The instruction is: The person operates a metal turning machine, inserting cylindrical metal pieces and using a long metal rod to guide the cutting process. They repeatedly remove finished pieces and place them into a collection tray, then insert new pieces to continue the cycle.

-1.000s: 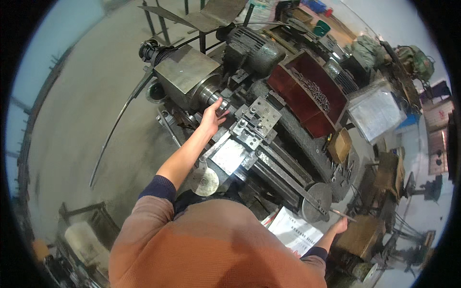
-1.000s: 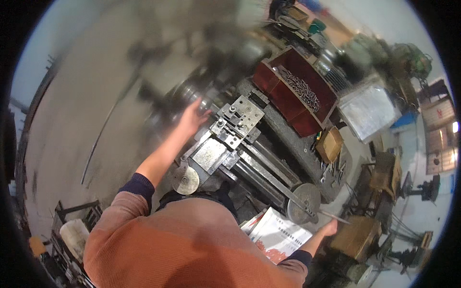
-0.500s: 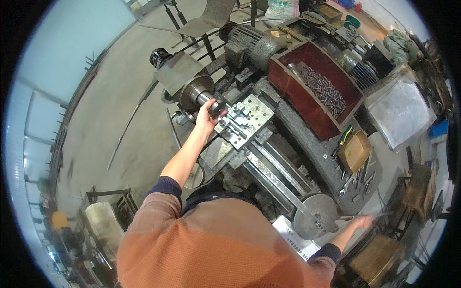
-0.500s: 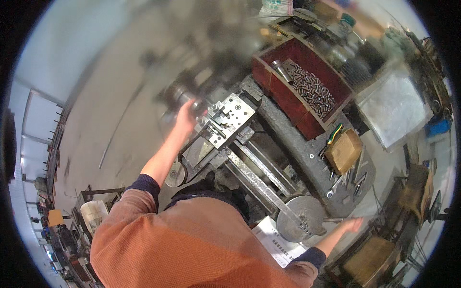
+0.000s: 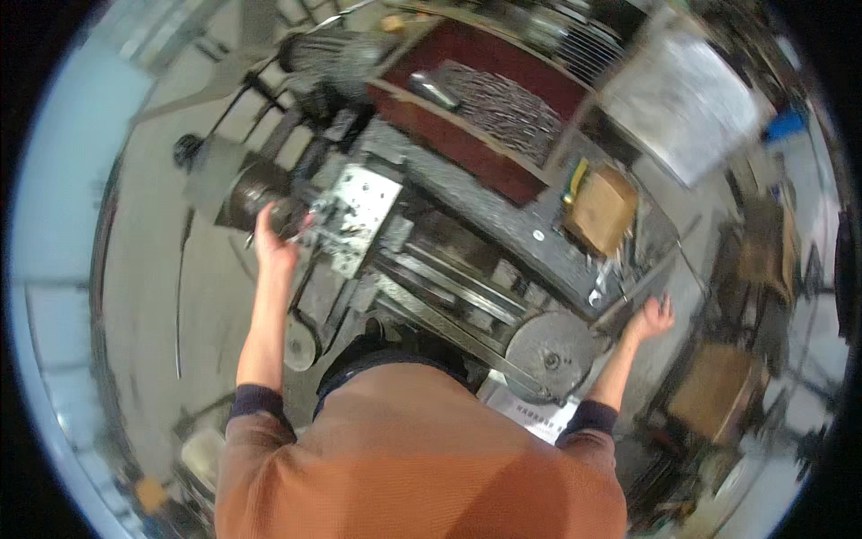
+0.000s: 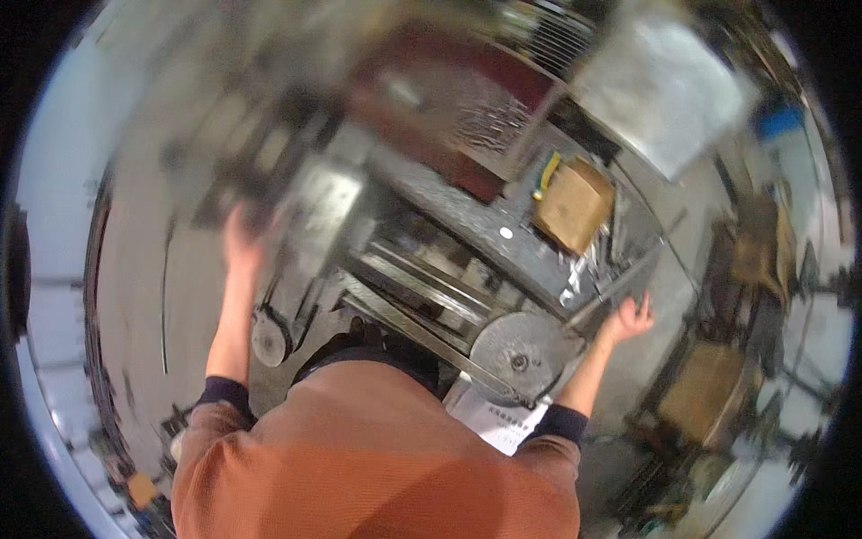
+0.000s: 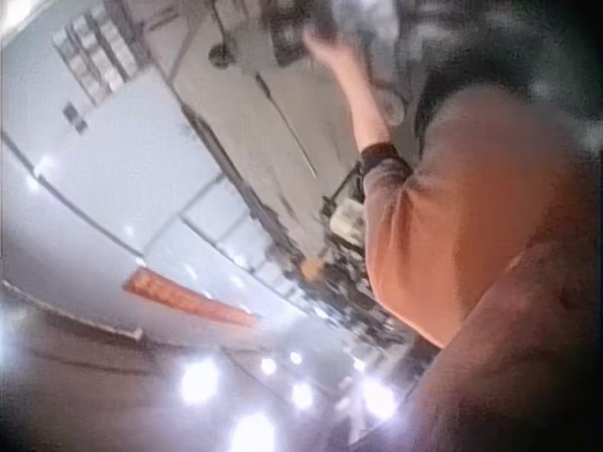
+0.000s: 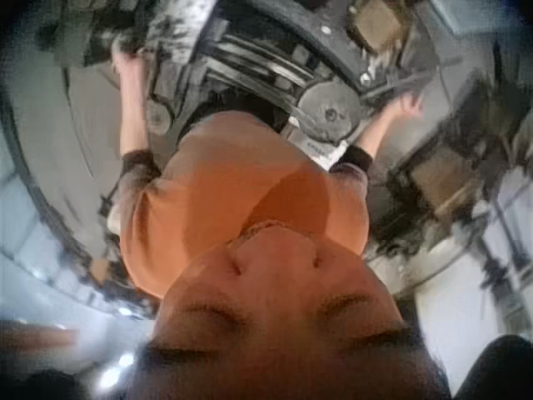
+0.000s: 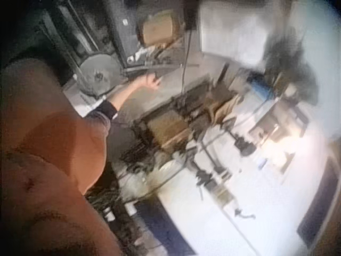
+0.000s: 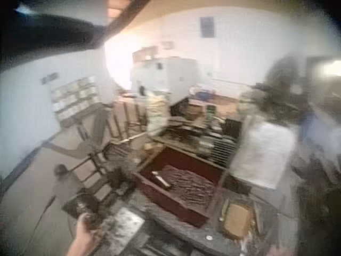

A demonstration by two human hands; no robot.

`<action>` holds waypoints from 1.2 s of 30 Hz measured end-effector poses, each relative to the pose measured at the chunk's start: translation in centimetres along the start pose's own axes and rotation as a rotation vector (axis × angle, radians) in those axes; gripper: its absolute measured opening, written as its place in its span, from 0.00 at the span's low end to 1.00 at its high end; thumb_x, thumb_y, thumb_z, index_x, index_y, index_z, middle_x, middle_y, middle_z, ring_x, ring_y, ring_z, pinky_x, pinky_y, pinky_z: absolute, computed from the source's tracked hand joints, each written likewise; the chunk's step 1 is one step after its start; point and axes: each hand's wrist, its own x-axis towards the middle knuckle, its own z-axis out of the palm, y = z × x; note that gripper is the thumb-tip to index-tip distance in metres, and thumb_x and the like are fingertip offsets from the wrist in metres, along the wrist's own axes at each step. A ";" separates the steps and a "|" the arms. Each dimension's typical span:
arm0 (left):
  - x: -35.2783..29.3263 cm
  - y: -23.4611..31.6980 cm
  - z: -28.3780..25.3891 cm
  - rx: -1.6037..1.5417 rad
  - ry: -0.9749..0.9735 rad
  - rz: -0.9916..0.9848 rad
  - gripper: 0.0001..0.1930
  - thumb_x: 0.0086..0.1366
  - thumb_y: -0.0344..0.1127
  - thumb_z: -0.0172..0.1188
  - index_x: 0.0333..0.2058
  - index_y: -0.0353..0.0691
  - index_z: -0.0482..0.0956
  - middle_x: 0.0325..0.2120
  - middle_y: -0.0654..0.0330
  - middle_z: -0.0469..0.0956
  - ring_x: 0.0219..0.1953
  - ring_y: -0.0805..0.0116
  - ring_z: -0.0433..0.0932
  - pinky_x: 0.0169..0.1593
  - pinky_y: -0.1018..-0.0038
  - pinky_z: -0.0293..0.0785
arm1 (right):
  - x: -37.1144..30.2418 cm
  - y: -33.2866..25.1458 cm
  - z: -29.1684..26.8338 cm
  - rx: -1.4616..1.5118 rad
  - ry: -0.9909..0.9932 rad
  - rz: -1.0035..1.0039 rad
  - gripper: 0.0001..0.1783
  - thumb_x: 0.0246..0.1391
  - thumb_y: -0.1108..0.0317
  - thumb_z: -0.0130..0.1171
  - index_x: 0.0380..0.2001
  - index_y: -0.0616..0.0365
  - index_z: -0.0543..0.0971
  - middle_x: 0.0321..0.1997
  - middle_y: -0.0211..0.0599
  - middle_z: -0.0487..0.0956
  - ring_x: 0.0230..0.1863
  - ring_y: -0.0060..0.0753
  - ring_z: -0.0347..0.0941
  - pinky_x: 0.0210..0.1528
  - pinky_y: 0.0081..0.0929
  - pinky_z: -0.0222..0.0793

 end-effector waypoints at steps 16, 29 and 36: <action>-1.8 -0.4 -3.2 0.119 0.266 0.043 0.19 0.44 0.43 0.64 0.33 0.37 0.75 0.26 0.59 0.77 0.26 0.69 0.77 0.29 0.74 0.73 | -0.4 -0.9 -7.2 0.377 0.068 0.140 0.18 0.42 0.74 0.48 0.38 0.65 0.79 0.38 0.47 0.77 0.40 0.40 0.72 0.44 0.30 0.68; -9.7 11.3 -9.2 1.612 -0.011 0.057 0.30 0.32 0.48 0.64 0.38 0.39 0.75 0.29 0.51 0.78 0.35 0.56 0.77 0.39 0.65 0.72 | 4.4 -12.9 -10.6 0.883 -0.056 0.134 0.14 0.50 0.75 0.47 0.39 0.69 0.75 0.46 0.46 0.74 0.44 0.41 0.71 0.41 0.35 0.69; -6.5 9.5 -12.5 1.712 0.016 0.025 0.28 0.35 0.49 0.62 0.38 0.41 0.74 0.32 0.53 0.78 0.38 0.56 0.77 0.41 0.64 0.72 | -1.4 -22.8 -10.1 1.128 -0.362 0.122 0.18 0.51 0.71 0.41 0.41 0.73 0.73 0.42 0.44 0.74 0.42 0.37 0.70 0.39 0.26 0.67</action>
